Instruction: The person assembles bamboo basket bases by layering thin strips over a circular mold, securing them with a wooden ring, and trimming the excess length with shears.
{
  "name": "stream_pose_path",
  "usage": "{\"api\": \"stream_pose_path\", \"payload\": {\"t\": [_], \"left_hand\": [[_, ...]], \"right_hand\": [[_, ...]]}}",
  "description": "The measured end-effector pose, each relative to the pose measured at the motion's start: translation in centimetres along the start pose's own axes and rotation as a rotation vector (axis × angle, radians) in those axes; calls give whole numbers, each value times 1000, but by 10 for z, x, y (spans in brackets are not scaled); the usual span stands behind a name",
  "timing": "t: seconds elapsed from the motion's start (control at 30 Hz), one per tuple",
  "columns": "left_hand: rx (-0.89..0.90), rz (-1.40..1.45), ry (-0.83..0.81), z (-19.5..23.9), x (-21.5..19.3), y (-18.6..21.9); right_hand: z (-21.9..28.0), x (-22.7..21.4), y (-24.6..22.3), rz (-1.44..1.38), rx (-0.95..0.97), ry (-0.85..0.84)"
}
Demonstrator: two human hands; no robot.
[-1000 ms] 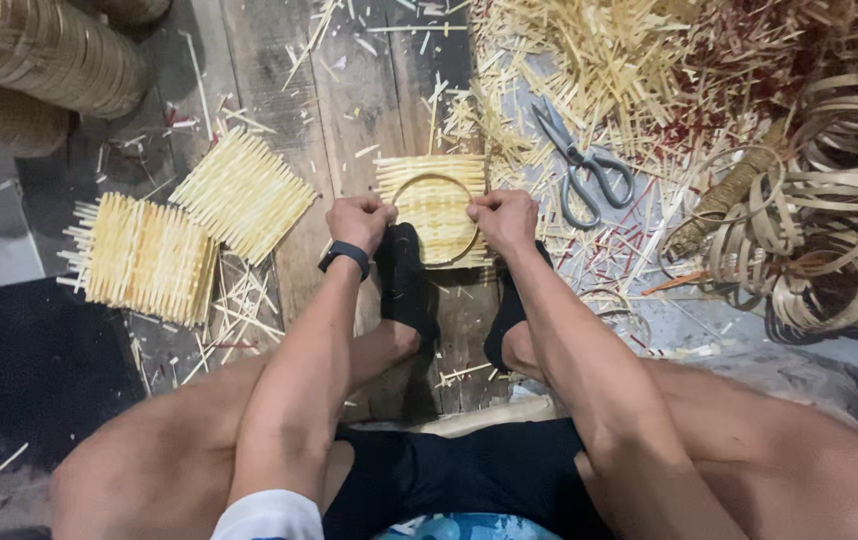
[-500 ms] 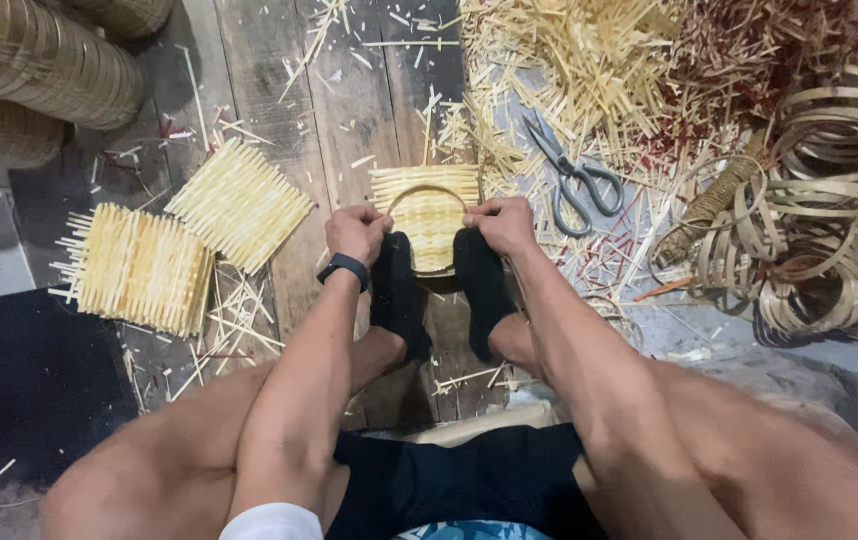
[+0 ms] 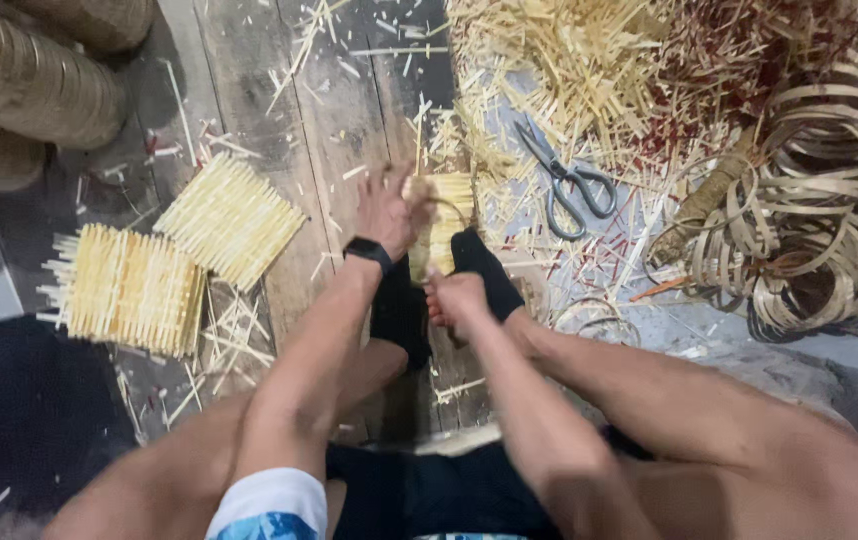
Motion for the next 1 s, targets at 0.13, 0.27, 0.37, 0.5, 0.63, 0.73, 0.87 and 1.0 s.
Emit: {"api": "stream_pose_path", "payload": {"t": [0.13, 0.27, 0.37, 0.5, 0.63, 0.73, 0.87, 1.0], "left_hand": [[-211, 237, -84, 13, 24, -17], [-400, 287, -200, 17, 44, -35], [-383, 207, -157, 13, 36, -26], [-229, 26, -15, 15, 15, -6], [-214, 107, -34, 19, 18, -5], [-332, 246, -184, 16, 40, -24], [-545, 444, -347, 20, 65, -46], [-721, 615, -326, 21, 77, -59]], "right_hand": [[-25, -2, 24, 183, -336, 250], [-49, 0, 41, 39, -382, 139], [-48, 0, 42, -44, -356, 42], [-39, 9, 52, -204, -169, -46], [-31, 4, 41, -137, -242, -13], [-30, 4, 34, -113, -263, 15], [-22, 9, 33, -165, -224, -25], [-23, 13, 46, -337, -46, -39]]}}
Point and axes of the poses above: each hand's wrist, its own z-axis away from the middle knuckle, its own x-axis out of the palm, y = z × x, the point moved 9 cm from there along -z, towards the middle knuckle, and after that the axes turned 5 degrees about -x, right-handed, at the moved point
